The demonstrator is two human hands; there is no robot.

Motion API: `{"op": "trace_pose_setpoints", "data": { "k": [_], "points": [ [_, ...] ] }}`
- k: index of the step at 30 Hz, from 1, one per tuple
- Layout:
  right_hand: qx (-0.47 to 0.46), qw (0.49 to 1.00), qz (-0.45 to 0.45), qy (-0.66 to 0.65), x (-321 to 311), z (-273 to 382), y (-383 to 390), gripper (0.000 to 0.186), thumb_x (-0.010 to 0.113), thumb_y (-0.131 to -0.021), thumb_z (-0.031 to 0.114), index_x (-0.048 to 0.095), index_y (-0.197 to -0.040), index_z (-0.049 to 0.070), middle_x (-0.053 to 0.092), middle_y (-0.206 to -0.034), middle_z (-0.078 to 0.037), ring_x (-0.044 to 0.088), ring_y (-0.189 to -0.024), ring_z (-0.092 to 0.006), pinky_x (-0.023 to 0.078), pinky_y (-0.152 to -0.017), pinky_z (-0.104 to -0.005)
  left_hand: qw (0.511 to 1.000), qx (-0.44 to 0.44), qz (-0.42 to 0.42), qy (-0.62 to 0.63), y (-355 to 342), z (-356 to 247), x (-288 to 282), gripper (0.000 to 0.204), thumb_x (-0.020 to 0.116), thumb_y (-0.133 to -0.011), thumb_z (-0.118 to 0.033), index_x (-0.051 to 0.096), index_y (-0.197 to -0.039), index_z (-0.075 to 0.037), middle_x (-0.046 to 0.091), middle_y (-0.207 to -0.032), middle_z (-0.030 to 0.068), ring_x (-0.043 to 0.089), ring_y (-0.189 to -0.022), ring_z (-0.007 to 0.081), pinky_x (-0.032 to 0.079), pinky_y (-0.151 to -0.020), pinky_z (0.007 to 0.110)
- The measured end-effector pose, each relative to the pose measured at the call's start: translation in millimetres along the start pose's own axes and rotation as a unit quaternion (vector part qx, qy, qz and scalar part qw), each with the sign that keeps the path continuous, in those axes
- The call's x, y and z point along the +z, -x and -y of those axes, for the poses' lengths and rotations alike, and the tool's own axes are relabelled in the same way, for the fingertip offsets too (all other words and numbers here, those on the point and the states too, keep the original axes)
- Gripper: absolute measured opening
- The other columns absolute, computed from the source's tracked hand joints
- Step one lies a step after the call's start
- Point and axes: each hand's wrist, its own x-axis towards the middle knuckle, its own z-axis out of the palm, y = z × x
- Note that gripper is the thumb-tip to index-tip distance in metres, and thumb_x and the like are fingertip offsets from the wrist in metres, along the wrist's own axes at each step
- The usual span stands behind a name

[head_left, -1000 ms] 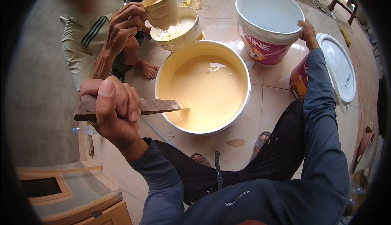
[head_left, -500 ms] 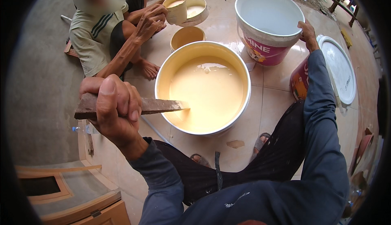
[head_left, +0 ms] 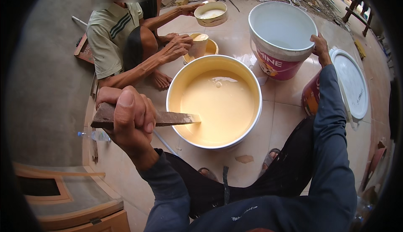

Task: The person stirs a creamy yellow mixture in a large bucket using a flat wooden stick. Another person pours the mixture from the bucket into smaller containers. The person continues stirring throughout the clip.

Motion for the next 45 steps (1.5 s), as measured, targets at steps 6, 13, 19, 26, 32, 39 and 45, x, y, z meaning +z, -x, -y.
{"op": "trace_pose_setpoints", "data": {
  "k": [6,13,19,26,32,39,45],
  "points": [
    [-0.028,0.999,-0.006,-0.043,-10.5,-9.1,-11.5,0.059,0.059,-0.075,0.020,0.064,-0.132,0.008,0.065,-0.109,-0.006,0.062,-0.096,-0.0185,0.051,-0.080,-0.0323,1.000,0.002,0.020,0.017,1.8,3.3,2.1,0.024,0.060,-0.094,-0.014,0.039,-0.083,-0.010,0.035,-0.055,-0.0010,0.029,-0.036,0.0068,0.029,-0.033,0.023],
    [-0.038,0.999,-0.010,-0.001,0.0,-5.2,-16.7,0.061,0.059,-0.073,0.022,0.066,-0.132,0.009,0.068,-0.106,-0.007,0.063,-0.096,-0.0185,0.049,-0.086,-0.0306,0.999,0.012,0.033,0.011,-2.1,4.8,6.0,0.022,0.057,-0.096,-0.016,0.040,-0.084,-0.010,0.037,-0.056,-0.0005,0.028,-0.036,0.0061,0.029,-0.032,0.022],
    [-0.054,0.998,-0.012,0.018,0.4,-6.9,-24.2,0.061,0.059,-0.072,0.024,0.067,-0.131,0.010,0.070,-0.107,-0.009,0.064,-0.094,-0.0201,0.050,-0.086,-0.0315,0.998,0.011,0.055,0.023,-4.4,7.5,7.4,0.022,0.057,-0.096,-0.015,0.040,-0.084,-0.010,0.038,-0.058,0.0004,0.031,-0.036,0.0065,0.029,-0.032,0.022],
    [-0.055,0.998,-0.010,0.007,5.3,-4.7,-22.8,0.062,0.060,-0.073,0.026,0.065,-0.132,0.009,0.069,-0.102,-0.009,0.064,-0.090,-0.0195,0.050,-0.083,-0.0317,0.998,0.021,0.060,0.025,-5.1,8.4,7.5,0.022,0.058,-0.096,-0.015,0.040,-0.084,-0.010,0.039,-0.058,0.0005,0.031,-0.036,0.0064,0.030,-0.032,0.022],
    [-0.050,0.999,-0.013,-0.003,0.6,-10.9,-29.6,0.060,0.060,-0.074,0.026,0.065,-0.132,0.010,0.069,-0.099,-0.009,0.063,-0.085,-0.0197,0.051,-0.077,-0.0323,0.998,0.022,0.061,0.017,-5.6,8.4,12.6,0.022,0.054,-0.099,-0.016,0.039,-0.084,-0.011,0.037,-0.057,-0.0017,0.030,-0.036,0.0045,0.029,-0.032,0.021],
    [-0.067,0.997,-0.001,0.022,1.7,-9.5,-30.1,0.060,0.060,-0.073,0.027,0.066,-0.130,0.009,0.068,-0.100,-0.009,0.064,-0.087,-0.0200,0.051,-0.076,-0.0324,0.996,0.030,0.078,0.007,-4.9,8.5,11.8,0.022,0.052,-0.101,-0.017,0.039,-0.083,-0.011,0.036,-0.057,-0.0022,0.030,-0.035,0.0042,0.027,-0.032,0.020],
    [-0.059,0.998,0.002,0.016,4.5,-5.1,-24.3,0.062,0.060,-0.073,0.027,0.066,-0.133,0.011,0.068,-0.101,-0.009,0.064,-0.087,-0.0191,0.051,-0.077,-0.0323,0.996,0.029,0.081,0.008,-4.7,8.5,12.2,0.021,0.052,-0.101,-0.016,0.040,-0.083,-0.011,0.037,-0.057,-0.0022,0.030,-0.035,0.0044,0.028,-0.032,0.020]
  ]
}}
